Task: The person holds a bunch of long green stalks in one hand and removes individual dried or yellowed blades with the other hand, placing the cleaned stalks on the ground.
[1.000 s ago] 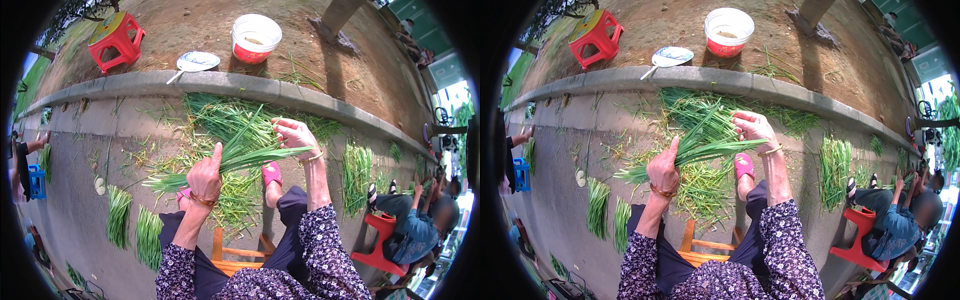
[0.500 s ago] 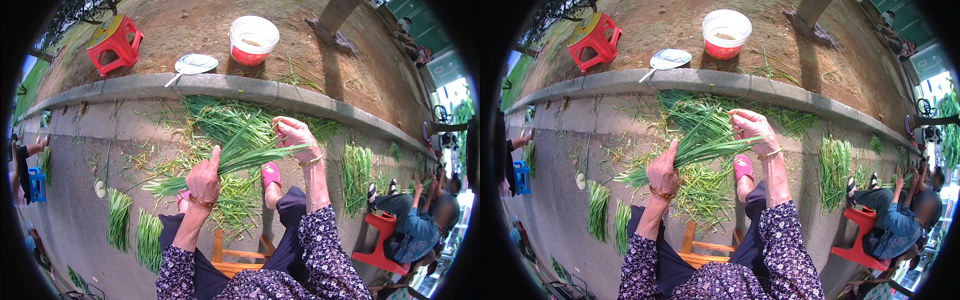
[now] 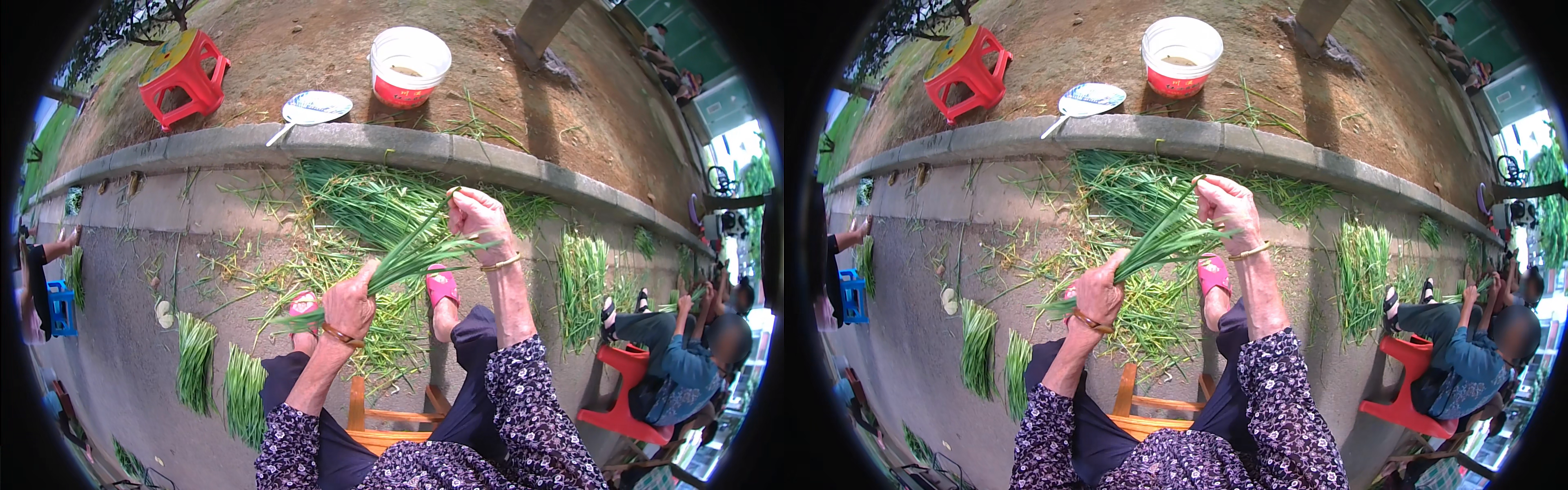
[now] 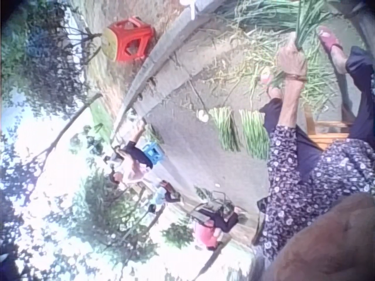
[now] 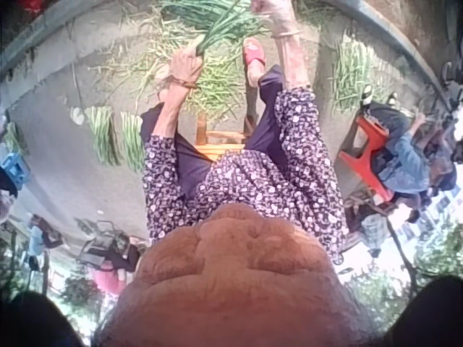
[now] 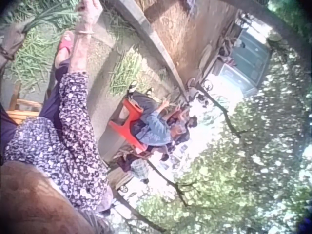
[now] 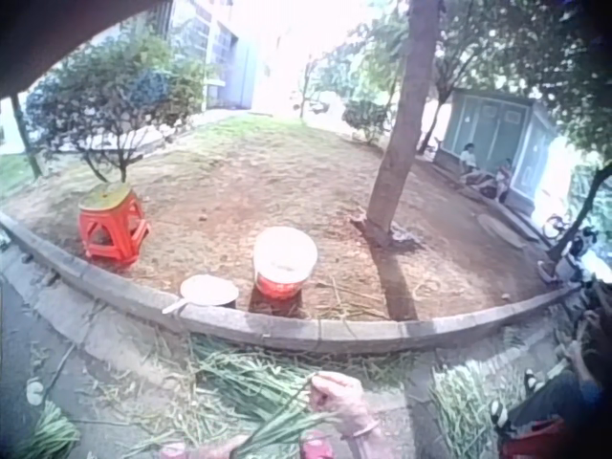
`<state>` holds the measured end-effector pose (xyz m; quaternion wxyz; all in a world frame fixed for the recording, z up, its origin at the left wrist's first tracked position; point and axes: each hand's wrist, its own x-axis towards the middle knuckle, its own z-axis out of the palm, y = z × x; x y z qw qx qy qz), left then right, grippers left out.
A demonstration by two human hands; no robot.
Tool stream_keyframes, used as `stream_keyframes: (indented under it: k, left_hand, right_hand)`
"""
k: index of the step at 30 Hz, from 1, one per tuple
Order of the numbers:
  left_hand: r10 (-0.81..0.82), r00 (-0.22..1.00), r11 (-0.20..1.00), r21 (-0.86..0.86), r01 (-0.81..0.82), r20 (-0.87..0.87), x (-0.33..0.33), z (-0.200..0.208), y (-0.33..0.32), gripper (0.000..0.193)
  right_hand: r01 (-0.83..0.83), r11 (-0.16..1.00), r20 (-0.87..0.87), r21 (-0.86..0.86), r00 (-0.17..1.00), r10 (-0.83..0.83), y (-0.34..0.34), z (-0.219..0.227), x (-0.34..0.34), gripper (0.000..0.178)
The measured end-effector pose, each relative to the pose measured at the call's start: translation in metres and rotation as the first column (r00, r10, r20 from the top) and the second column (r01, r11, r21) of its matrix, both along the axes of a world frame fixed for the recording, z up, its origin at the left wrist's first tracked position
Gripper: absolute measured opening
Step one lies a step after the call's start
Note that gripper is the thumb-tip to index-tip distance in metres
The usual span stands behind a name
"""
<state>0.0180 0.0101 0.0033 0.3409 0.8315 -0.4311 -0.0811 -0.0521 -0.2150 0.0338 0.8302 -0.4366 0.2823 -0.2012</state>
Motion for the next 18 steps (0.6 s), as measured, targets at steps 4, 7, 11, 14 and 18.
stream_keyframes:
  k: [4, 7, 11, 14, 18]
  left_hand:
    - [-0.111, 0.776, 0.991, -0.126, 0.041, -0.621, -0.011, -0.008, -0.008, 0.025]
    - [-0.038, 0.147, 0.997, -0.048, -0.066, -0.988, -0.010, 0.014, -0.011, 0.022]
    - [-0.091, -0.213, 0.995, -0.079, -0.066, -0.973, -0.006, 0.018, 0.000, 0.030]
    - [-0.204, -0.357, 0.979, -0.187, -0.081, -0.912, 0.002, 0.013, 0.003, 0.033]
    - [-0.359, -0.474, 0.933, -0.319, -0.167, -0.804, 0.010, 0.010, 0.010, 0.033]
  right_hand:
    - [0.058, 0.998, 0.065, 0.026, 0.996, -0.059, -0.001, -0.015, 0.001, 0.014]
    - [0.131, 0.963, 0.162, 0.235, 0.972, -0.172, 0.000, -0.020, 0.005, 0.012]
    - [0.374, 0.898, 0.206, 0.232, 0.883, -0.421, -0.039, -0.019, -0.016, 0.011]
    - [0.342, 0.933, 0.065, -0.115, 0.939, -0.337, -0.030, -0.011, -0.016, 0.011]
    - [0.070, 0.880, -0.232, -0.470, 0.952, -0.199, -0.015, -0.005, -0.010, 0.013]
